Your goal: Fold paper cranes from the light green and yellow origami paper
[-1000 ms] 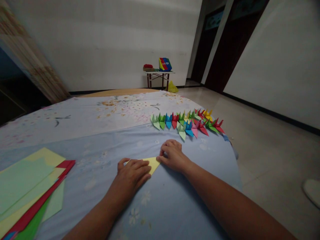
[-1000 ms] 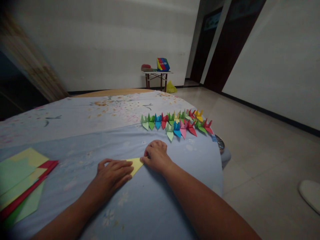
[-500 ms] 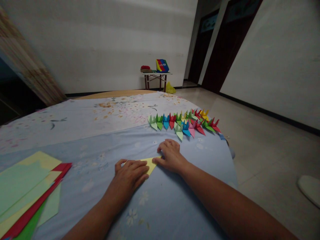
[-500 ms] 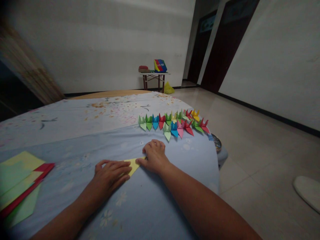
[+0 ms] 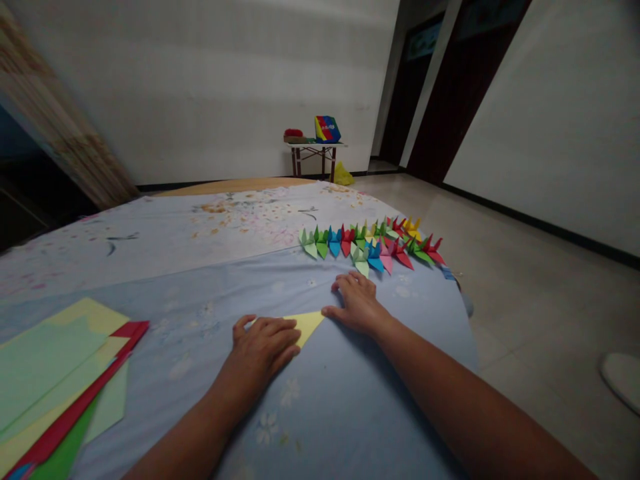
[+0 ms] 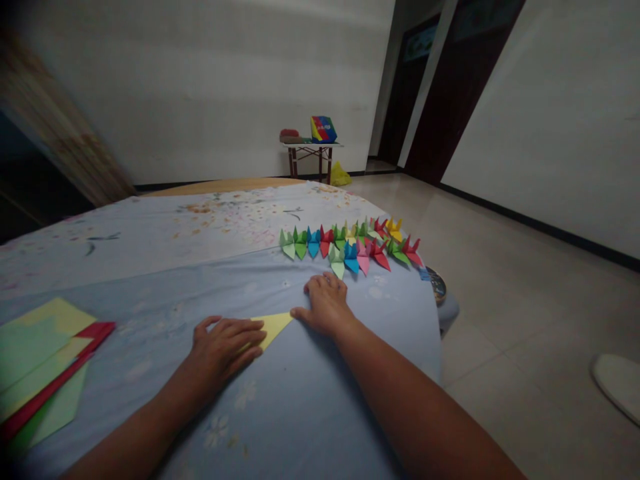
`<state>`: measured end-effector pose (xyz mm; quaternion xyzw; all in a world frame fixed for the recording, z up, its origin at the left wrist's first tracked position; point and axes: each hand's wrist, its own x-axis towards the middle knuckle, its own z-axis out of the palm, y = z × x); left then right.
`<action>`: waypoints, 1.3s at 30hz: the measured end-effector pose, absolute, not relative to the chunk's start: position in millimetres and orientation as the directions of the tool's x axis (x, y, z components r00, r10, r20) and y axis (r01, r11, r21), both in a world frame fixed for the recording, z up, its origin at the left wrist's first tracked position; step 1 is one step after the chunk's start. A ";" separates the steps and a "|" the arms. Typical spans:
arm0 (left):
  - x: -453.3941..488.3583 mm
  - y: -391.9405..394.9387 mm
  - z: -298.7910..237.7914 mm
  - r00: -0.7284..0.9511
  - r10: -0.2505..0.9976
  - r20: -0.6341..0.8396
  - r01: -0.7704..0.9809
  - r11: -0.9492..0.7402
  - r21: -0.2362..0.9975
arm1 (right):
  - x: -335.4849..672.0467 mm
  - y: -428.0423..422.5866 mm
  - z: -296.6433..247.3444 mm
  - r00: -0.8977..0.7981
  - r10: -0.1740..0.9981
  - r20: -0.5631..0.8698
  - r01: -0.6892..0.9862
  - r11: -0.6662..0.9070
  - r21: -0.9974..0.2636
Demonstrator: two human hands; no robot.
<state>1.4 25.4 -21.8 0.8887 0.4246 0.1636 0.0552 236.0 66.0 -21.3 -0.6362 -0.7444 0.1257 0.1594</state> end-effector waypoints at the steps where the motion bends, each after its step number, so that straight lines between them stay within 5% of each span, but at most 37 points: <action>1: 1.4 25.3 -21.6 0.585 0.773 0.245 0.736 -0.633 0.239 | 239.2 67.4 -20.4 -0.136 0.988 0.069 0.906 0.152 -0.396; 9: 0.0 28.5 -27.6 0.586 0.768 0.258 0.729 -0.639 0.247 | 228.5 63.2 -17.6 -0.226 0.949 0.220 0.842 0.304 -0.446; 12: 0.3 28.1 -28.5 0.578 0.773 0.263 0.735 -0.633 0.243 | 211.6 55.3 -19.9 -0.346 0.923 0.170 0.825 0.386 -0.412; 22: -0.4 27.7 -27.9 0.570 0.786 0.240 0.751 -0.617 0.237 | 228.8 61.5 -13.4 -0.188 0.982 0.026 0.899 0.183 -0.398; 39: 4.9 -6.9 -15.5 0.608 0.768 0.204 0.778 -0.627 0.041 | 228.7 63.8 -14.0 -0.215 0.976 0.020 0.880 0.202 -0.429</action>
